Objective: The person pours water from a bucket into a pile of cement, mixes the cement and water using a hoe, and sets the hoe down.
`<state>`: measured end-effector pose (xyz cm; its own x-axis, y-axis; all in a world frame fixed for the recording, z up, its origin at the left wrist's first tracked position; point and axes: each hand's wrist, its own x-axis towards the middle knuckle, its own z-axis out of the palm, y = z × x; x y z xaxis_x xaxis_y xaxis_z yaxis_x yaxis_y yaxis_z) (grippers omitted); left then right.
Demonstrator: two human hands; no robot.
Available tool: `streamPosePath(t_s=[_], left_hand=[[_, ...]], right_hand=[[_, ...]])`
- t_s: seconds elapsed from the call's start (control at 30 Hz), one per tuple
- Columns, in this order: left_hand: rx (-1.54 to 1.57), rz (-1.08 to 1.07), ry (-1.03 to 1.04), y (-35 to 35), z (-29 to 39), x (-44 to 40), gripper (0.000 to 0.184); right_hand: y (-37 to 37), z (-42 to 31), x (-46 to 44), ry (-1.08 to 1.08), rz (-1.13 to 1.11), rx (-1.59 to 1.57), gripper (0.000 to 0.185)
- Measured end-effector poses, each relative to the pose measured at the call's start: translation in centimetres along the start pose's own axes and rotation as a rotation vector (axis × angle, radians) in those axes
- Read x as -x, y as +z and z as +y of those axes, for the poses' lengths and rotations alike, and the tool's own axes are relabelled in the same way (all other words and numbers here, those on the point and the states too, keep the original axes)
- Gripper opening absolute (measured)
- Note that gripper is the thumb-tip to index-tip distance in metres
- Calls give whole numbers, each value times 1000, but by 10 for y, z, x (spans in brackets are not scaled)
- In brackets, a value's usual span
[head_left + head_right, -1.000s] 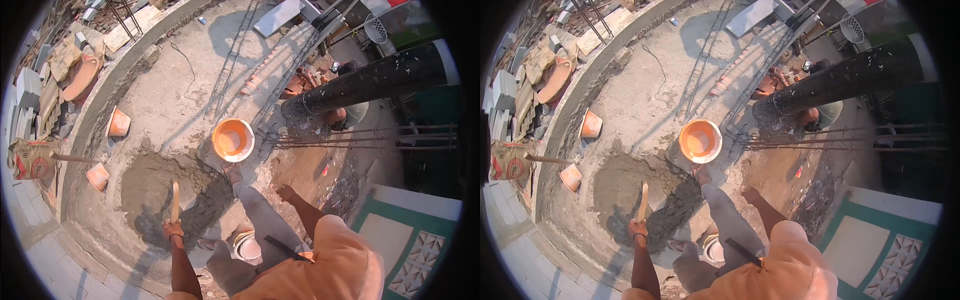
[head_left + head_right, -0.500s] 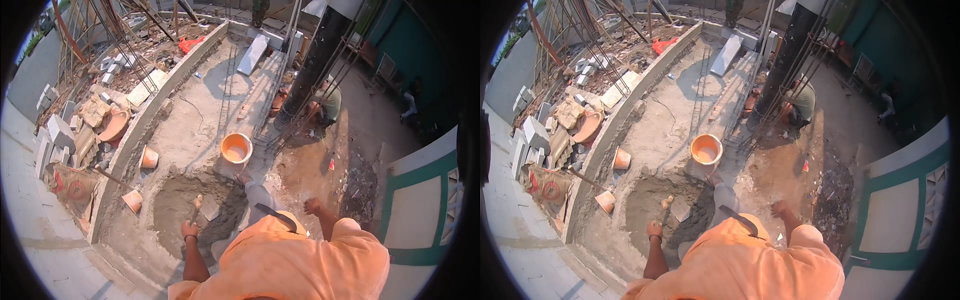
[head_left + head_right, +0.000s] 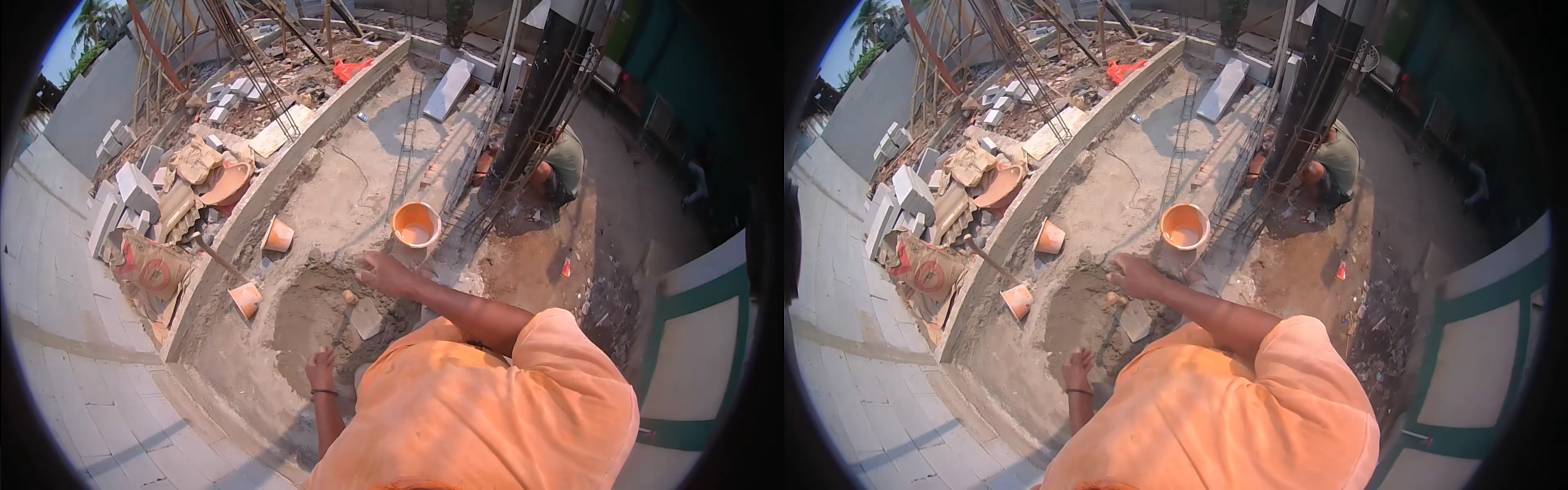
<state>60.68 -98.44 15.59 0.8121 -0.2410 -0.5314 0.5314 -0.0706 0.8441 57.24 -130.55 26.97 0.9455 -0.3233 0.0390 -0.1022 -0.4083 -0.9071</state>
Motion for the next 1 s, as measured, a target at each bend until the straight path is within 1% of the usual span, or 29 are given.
streamPosePath(t_s=[0.03,0.1,0.2,0.23,0.3,0.33,0.37,0.4,0.43,0.47,0.53,0.57,0.6,0.63,0.67,0.7,0.73,0.8,0.87,0.9,0.97,1.0], left_hand=[[85,-69,20,28,27,9,44],[375,-242,-26,66,55,10,62],[998,-489,-47,106,82,15,71],[1130,-614,-112,105,90,25,71],[1383,-876,-239,106,117,44,72],[1122,-787,-155,101,122,50,70],[861,-686,-78,88,121,58,69],[600,-580,-6,73,119,64,67],[436,-483,-1,59,116,68,66],[272,-388,5,46,115,73,65],[-251,51,44,27,103,74,52],[-500,124,103,19,99,76,47],[-753,189,152,12,96,78,42],[-774,235,133,9,91,78,41],[-792,280,114,12,85,74,40],[-810,324,94,21,82,71,39],[-822,330,50,38,82,68,40],[-841,340,-38,80,82,63,41],[-692,230,-80,131,80,64,45],[-617,182,-94,155,81,64,47],[-591,29,-136,187,81,62,51],[-683,-18,-117,197,86,63,51]], right_hand=[[11,-40,1,-69,-142,159,51],[51,-79,13,-229,-223,78,54],[98,-59,33,-713,-274,36,53],[95,-45,32,-648,-273,134,54],[61,-16,19,-524,-262,329,56],[41,5,7,-241,-220,329,59],[28,66,-8,41,-121,279,58],[-12,121,-23,439,-365,200,54],[-62,125,-6,462,-254,264,52],[-77,259,9,190,-145,496,41],[-162,329,65,284,-372,1130,22],[-190,370,90,551,-488,1316,20],[-212,404,124,794,-329,918,16],[-233,434,156,993,-11,387,13],[-255,466,187,1104,298,31,11],[-280,446,209,1104,260,-586,13],[-291,457,218,1071,-14,-529,14],[-303,481,226,1079,-236,-653,15],[-296,498,223,1163,-123,-1022,15],[-294,498,201,1180,-98,-1062,13],[-293,486,130,1193,-34,-972,13],[-293,475,89,1170,-15,-891,14]])
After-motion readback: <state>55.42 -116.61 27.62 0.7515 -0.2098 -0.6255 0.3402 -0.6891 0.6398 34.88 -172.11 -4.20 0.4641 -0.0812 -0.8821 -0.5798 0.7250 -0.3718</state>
